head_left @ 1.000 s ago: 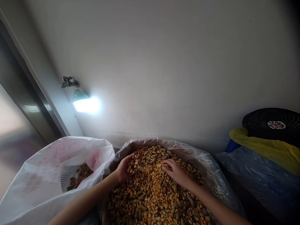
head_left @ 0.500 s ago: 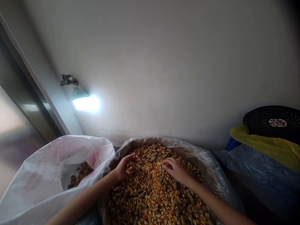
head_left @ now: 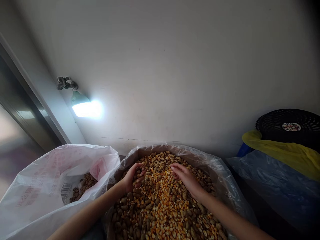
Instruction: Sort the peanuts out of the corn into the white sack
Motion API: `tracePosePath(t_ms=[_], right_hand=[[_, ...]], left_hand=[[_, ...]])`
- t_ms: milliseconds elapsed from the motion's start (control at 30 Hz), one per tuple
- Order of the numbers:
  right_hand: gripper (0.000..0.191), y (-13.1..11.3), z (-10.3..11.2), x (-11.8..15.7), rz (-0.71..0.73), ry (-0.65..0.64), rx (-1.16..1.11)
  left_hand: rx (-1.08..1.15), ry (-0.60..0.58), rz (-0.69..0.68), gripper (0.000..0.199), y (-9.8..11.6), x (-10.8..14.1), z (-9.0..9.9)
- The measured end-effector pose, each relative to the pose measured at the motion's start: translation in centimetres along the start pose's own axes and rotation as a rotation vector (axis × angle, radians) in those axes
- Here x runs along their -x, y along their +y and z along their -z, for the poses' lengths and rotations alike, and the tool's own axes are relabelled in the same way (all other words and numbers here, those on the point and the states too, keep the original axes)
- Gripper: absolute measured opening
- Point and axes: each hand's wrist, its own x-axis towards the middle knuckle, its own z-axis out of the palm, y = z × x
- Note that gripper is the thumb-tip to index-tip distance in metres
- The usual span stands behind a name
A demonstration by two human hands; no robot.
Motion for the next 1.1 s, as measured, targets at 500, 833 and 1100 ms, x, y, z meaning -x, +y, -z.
tracePosePath(t_ms=[500, 833, 1100], right_hand=[[0.026, 0.9, -7.3, 4.0, -0.664, -0.235, -1.18], [0.015, -0.1, -4.7, 1.8, -0.621, -0.135, -1.046], [0.019, -0.4, -2.5, 1.8, -0.574, -0.063, -0.898]], left_hand=[[-0.988, -0.438, -0.474, 0.022, -2.5, 1.0, -5.0], [-0.679, -0.124, -0.442, 0.029, -0.7, -1.2, -2.7], [-0.815, 0.434, -0.347, 0.044, -4.0, -5.1, 6.9]])
